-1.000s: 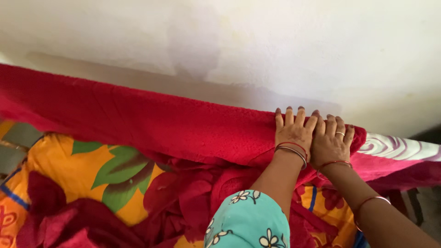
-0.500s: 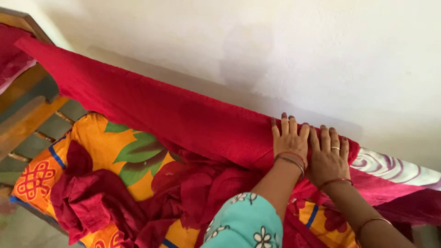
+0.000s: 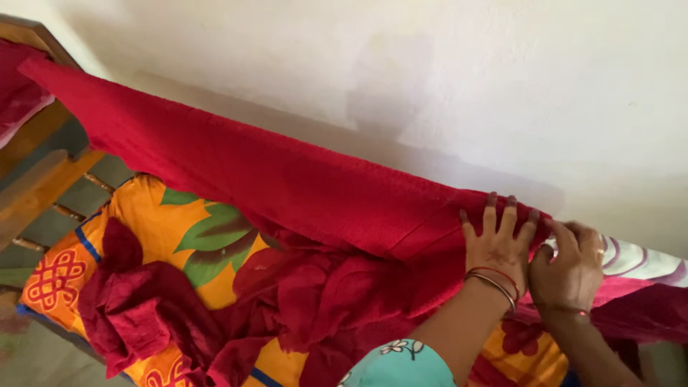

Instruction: The person folds a red towel on a wooden chair. They smooth the towel, fold it in half lengthwise, then fold it again into a compact rectangle. The folded towel remains on the chair at the end.

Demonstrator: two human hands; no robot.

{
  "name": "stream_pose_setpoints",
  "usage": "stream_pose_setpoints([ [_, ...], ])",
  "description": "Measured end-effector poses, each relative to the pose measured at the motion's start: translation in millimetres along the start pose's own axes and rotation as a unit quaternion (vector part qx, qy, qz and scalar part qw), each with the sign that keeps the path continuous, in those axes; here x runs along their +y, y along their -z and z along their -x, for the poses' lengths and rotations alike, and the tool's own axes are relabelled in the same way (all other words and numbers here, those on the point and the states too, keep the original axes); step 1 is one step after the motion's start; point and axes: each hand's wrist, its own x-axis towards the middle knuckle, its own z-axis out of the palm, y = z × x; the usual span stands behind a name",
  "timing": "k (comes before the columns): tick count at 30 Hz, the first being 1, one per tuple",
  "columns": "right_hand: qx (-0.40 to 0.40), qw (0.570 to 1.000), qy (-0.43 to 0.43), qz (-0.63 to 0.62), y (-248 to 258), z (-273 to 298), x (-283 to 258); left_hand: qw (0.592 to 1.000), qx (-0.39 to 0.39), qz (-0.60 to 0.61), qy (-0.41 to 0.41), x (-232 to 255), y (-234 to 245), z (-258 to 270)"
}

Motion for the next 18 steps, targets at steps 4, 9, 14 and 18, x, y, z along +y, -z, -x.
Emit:
stream_pose_setpoints([
  [4, 0.0, 0.999, 0.03, 0.027, -6.2, 8.3, -1.3, 0.999, 0.033, -0.011, 0.011, 0.6, -1.0, -1.6],
  [9, -0.058, 0.989, 0.041, 0.127, 2.3, -7.1, 1.9, 0.994, 0.045, -0.093, 0.025, 6.5, -14.1, -5.4],
  [14, -0.303, 0.911, -0.137, 0.243, 2.6, -34.3, 5.6, 0.997, 0.042, -0.059, 0.019, 8.5, -23.5, -13.6],
  [18, -0.312, 0.902, -0.118, 0.274, -17.3, -28.8, 12.6, 0.994, 0.055, -0.094, 0.024, 4.5, -24.9, -13.1],
])
